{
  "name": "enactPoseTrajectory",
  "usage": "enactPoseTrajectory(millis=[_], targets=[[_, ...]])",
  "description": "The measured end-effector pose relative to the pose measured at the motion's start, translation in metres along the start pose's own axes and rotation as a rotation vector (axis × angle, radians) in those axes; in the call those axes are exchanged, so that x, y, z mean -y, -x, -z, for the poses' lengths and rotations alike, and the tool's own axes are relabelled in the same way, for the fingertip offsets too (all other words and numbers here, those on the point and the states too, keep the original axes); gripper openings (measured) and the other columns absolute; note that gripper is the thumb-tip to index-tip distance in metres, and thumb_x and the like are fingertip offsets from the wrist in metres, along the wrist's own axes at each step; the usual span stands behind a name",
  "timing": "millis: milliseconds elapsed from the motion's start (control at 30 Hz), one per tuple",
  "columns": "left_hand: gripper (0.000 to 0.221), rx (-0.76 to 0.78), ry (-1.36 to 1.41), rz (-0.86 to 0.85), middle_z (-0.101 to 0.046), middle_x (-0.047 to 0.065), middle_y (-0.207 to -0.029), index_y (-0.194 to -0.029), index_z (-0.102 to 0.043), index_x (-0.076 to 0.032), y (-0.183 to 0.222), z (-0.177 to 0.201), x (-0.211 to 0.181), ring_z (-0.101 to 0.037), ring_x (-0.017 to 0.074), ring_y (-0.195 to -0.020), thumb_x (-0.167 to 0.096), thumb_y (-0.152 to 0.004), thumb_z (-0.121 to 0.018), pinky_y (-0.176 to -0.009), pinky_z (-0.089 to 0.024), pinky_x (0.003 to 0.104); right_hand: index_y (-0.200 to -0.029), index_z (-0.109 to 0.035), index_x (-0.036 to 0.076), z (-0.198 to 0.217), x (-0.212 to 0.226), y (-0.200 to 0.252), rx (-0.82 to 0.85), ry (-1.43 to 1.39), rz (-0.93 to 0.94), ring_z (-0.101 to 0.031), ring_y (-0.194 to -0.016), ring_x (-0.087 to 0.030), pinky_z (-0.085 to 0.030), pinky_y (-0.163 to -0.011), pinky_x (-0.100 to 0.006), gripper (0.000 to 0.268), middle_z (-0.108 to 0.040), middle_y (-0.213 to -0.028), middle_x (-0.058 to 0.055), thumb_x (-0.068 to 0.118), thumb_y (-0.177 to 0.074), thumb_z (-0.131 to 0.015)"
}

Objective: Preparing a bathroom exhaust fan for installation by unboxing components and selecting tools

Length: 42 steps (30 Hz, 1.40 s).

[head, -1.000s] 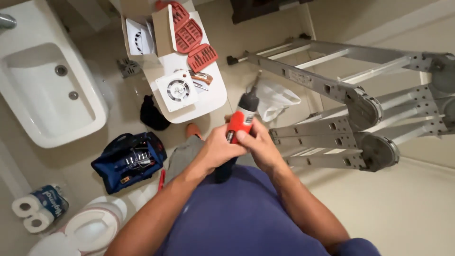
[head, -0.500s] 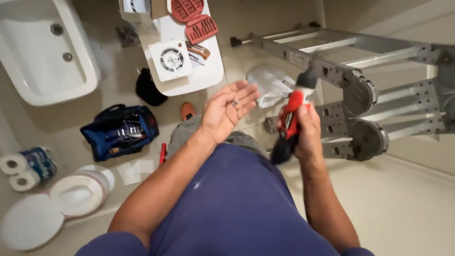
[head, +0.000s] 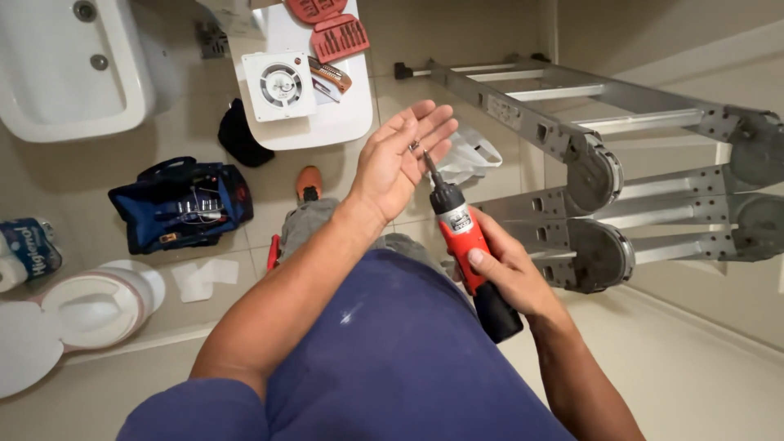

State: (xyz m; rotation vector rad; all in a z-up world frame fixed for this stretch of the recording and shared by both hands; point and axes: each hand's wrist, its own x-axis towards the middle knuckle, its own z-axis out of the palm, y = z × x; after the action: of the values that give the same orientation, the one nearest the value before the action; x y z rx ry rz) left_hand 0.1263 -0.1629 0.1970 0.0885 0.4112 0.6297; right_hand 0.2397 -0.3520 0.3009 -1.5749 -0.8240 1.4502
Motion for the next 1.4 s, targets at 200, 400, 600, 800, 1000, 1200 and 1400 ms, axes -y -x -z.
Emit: enactPoseTrajectory(millis=[200, 400, 600, 800, 1000, 1200, 1400], targets=[[0.031, -0.008, -0.038, 0.01, -0.062, 0.024, -0.137, -0.136, -0.054, -0.003, -0.009, -0.003, 0.014, -0.063, 0.0364, -0.126, -0.014, -0.107, -0.052, -0.1, -0.059, 0.043, -0.153, -0.046, 0.009, 0.012, -0.013, -0.006, -0.003, 0.05, 0.049, -0.072, -0.088, -0.028, -0.058, -0.071, -0.047, 0.069, -0.068, -0.114, -0.022, 0.032, -0.091, -0.065], [0.032, -0.026, -0.123, 0.012, -0.064, 0.024, -0.135, -0.137, -0.054, -0.002, -0.015, -0.007, 0.014, -0.065, 0.0353, -0.123, -0.013, -0.107, -0.051, -0.099, -0.059, 0.041, -0.154, -0.045, 0.007, 0.015, -0.005, -0.011, 0.003, 0.124, 0.066, -0.061, -0.108, -0.027, -0.052, -0.087, -0.051, 0.071, -0.065, -0.127, -0.023, 0.033, -0.091, -0.067], [0.034, -0.02, -0.246, 0.031, -0.064, 0.024, -0.135, -0.139, -0.053, -0.002, -0.02, -0.01, 0.01, -0.065, 0.0343, -0.123, -0.011, -0.106, -0.051, -0.099, -0.059, 0.04, -0.154, -0.044, 0.005, 0.028, -0.009, -0.017, -0.009, 0.163, 0.087, -0.061, -0.115, -0.03, -0.049, -0.093, -0.055, 0.073, -0.063, -0.132, -0.025, 0.029, -0.09, -0.07], [0.036, 0.041, -0.168, 0.055, -0.063, 0.025, -0.136, -0.14, -0.052, 0.0, -0.02, -0.01, 0.006, -0.066, 0.0352, -0.122, -0.012, -0.106, -0.053, -0.098, -0.06, 0.042, -0.152, -0.041, 0.0, 0.015, -0.022, -0.02, -0.026, -0.474, 0.017, -0.074, -0.086, -0.036, -0.064, -0.065, -0.047, 0.076, -0.067, -0.114, -0.03, 0.035, -0.091, -0.069], [0.034, 0.069, -0.087, 0.064, -0.065, 0.025, -0.132, -0.137, -0.054, -0.001, -0.019, -0.002, 0.011, -0.067, 0.0355, -0.119, -0.012, -0.106, -0.056, -0.098, -0.06, 0.044, -0.15, -0.041, -0.001, 0.014, -0.027, -0.025, -0.025, -0.696, 0.005, -0.075, -0.072, -0.038, -0.064, -0.056, -0.045, 0.073, -0.066, -0.104, -0.035, 0.039, -0.095, -0.066], [0.027, -0.004, -0.089, 0.058, -0.072, 0.022, -0.121, -0.122, -0.06, -0.005, -0.021, -0.003, -0.009, -0.072, 0.0336, -0.11, -0.025, -0.105, -0.06, -0.093, -0.063, 0.043, -0.145, -0.046, -0.003, 0.016, -0.032, -0.025, 0.003, -0.543, 0.036, -0.075, -0.072, -0.038, -0.062, -0.05, -0.044, 0.076, -0.065, -0.102, -0.036, 0.038, -0.086, -0.072], [0.023, -0.082, -0.157, 0.068, -0.075, 0.021, -0.109, -0.113, -0.061, -0.008, -0.022, 0.016, -0.012, -0.077, 0.0303, -0.097, -0.023, -0.099, -0.069, -0.082, -0.066, 0.039, -0.151, -0.042, 0.0, 0.005, -0.001, -0.023, 0.025, -0.387, 0.027, -0.073, -0.084, -0.038, -0.062, -0.054, -0.043, 0.079, -0.065, -0.107, -0.032, 0.031, -0.084, -0.07]])
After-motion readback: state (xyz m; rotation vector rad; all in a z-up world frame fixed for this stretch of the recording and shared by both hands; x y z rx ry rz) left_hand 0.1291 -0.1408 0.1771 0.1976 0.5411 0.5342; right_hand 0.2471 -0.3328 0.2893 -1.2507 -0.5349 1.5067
